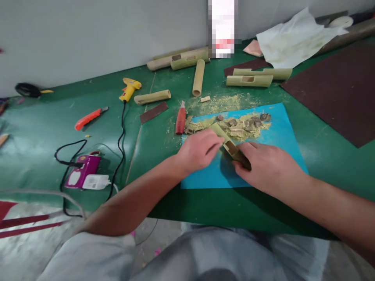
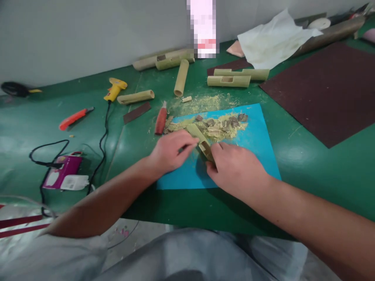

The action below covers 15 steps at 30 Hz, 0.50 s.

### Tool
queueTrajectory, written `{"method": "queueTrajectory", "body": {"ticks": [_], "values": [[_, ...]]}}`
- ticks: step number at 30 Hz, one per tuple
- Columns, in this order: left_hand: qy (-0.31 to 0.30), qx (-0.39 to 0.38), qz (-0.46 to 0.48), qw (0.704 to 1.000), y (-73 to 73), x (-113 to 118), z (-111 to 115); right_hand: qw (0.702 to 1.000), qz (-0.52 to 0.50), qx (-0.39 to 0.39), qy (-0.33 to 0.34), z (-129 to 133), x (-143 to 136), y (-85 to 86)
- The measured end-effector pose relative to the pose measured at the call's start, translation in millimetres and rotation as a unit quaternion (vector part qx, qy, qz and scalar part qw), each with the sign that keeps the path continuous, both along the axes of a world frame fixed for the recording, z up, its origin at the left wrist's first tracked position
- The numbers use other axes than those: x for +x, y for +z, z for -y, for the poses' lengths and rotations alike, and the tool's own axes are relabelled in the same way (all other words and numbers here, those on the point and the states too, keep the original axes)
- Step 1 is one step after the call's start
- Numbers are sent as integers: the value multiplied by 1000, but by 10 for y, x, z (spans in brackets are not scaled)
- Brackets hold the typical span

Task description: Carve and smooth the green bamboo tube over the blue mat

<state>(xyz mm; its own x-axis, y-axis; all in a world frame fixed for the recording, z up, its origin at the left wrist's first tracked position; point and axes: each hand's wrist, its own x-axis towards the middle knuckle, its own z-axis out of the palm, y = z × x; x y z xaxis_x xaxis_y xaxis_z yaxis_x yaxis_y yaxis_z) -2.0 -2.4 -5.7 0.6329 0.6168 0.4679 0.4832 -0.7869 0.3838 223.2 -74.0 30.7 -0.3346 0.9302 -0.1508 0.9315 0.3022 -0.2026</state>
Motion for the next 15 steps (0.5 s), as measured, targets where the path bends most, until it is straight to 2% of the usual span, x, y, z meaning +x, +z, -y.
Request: {"method": "queueTrajectory", "body": {"ticks": [1, 5, 8, 9, 12, 15], "values": [[-8, -2, -2, 1000, 0, 2, -3, 1000, 1, 0, -1, 1, 0, 3], [48, 25, 17, 998, -9, 3, -7, 1000, 3, 0, -3, 2, 1, 10], [-10, 7, -1, 1000, -19, -2, 10, 1000, 6, -7, -5, -4, -1, 12], [-11, 3, -1, 1000, -19, -6, 13, 1000, 5, -7, -7, -7, -2, 12], [39, 12, 6, 999, -17, -14, 15, 1000, 3, -2, -10, -11, -4, 7], [0, 8, -18, 1000, -20, -9, 20, 1000, 7, -3, -9, -9, -7, 0]]}}
